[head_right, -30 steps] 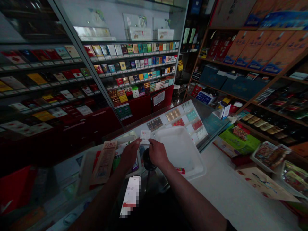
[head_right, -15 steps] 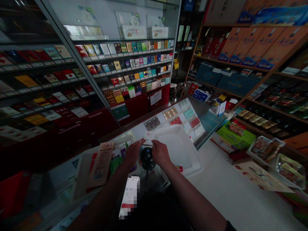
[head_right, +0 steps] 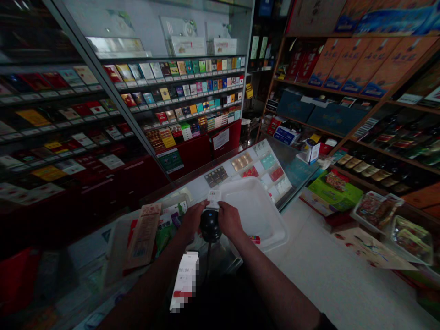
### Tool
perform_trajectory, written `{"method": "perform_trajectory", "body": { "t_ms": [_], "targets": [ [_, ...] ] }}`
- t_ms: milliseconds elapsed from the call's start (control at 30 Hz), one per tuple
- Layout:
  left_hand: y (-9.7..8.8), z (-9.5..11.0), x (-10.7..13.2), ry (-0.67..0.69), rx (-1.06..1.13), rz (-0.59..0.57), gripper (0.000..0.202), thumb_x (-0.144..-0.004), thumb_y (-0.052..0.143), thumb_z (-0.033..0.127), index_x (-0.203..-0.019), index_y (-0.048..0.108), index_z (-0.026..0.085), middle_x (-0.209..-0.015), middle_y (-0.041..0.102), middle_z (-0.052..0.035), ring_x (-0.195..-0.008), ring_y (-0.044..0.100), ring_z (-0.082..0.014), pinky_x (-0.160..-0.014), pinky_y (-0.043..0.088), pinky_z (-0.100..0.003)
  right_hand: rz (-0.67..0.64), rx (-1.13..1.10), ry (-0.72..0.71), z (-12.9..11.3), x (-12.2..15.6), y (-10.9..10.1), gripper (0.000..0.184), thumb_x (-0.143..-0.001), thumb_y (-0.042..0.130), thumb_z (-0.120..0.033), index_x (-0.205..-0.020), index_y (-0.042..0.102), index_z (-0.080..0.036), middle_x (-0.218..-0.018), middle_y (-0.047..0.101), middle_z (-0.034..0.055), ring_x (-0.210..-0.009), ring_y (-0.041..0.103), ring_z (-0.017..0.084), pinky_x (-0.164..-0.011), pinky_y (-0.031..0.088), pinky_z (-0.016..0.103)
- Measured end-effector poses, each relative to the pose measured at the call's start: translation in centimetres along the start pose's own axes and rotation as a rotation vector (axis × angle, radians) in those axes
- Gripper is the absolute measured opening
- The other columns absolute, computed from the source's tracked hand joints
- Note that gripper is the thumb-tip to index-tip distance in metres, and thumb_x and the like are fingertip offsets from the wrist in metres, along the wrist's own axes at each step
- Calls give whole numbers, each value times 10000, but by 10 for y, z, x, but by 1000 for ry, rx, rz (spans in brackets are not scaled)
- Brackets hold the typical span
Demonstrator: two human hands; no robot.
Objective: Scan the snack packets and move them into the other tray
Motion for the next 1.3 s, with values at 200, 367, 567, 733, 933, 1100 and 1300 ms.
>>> {"method": "perform_trajectory", "body": {
  "t_ms": [200,367,567,733,933,1100,1300],
  "targets": [
    [5,-11,-8,113,-123,-35,452,-955,334,241,-1210,693,138,-1320,668,-102,-1289,572,-213,-1147,372,-366,9,-8,-1,5,-1,1,421,-915,439,-132,-1255,685,-95,-1238,706,119,-1123,669,207,-1045,444,285],
    [8,-19,-13,115,-110,-25,481,-985,293,296,-1188,702,145,-1271,695,-109,-1248,602,-215,-1115,409,-373,15,-76,-67,7,2,1,402,-947,400,-161,-1187,722,-188,-1202,726,59,-1083,681,184,-972,481,275],
    [5,-7,-9,122,-110,-30,468,-979,309,290,-1180,701,134,-1267,697,-108,-1264,594,-210,-1138,388,-375,30,-31,9,6,1,-1,415,-912,436,-142,-1237,694,-113,-1221,714,110,-1108,675,200,-1030,457,291],
    [5,-6,-8,122,-103,-22,455,-975,322,293,-1180,704,155,-1279,692,-97,-1268,591,-207,-1138,388,-370,39,-37,14,8,0,1,428,-906,435,-143,-1251,686,-111,-1234,708,114,-1120,671,200,-1046,450,295],
    [6,-9,-10,76,6,13,486,-993,305,361,-1163,722,178,-1228,719,-85,-1221,621,-203,-1111,418,-369,41,-118,-54,7,5,-1,402,-928,404,-171,-1163,728,-211,-1188,734,44,-1070,685,176,-970,491,278],
    [6,-5,-6,75,-10,-11,466,-985,330,336,-1158,725,159,-1292,685,-98,-1284,582,-215,-1147,382,-387,70,-114,-31,13,9,4,435,-890,425,-129,-1214,708,-184,-1192,731,68,-1105,677,188,-1031,470,304],
    [8,4,-6,109,66,29,483,-1002,343,424,-1210,708,187,-1343,657,-67,-1313,557,-206,-1152,380,-367,114,-174,-42,20,10,7,439,-892,436,-151,-1252,685,-175,-1240,709,75,-1124,673,192,-1057,463,316]
  ]
}}
Point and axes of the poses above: each hand's wrist, its own x-axis away from the middle knuckle, its own y-axis out of the palm, z = x × y, the point moved 2 cm from there along -x, towards the middle knuckle
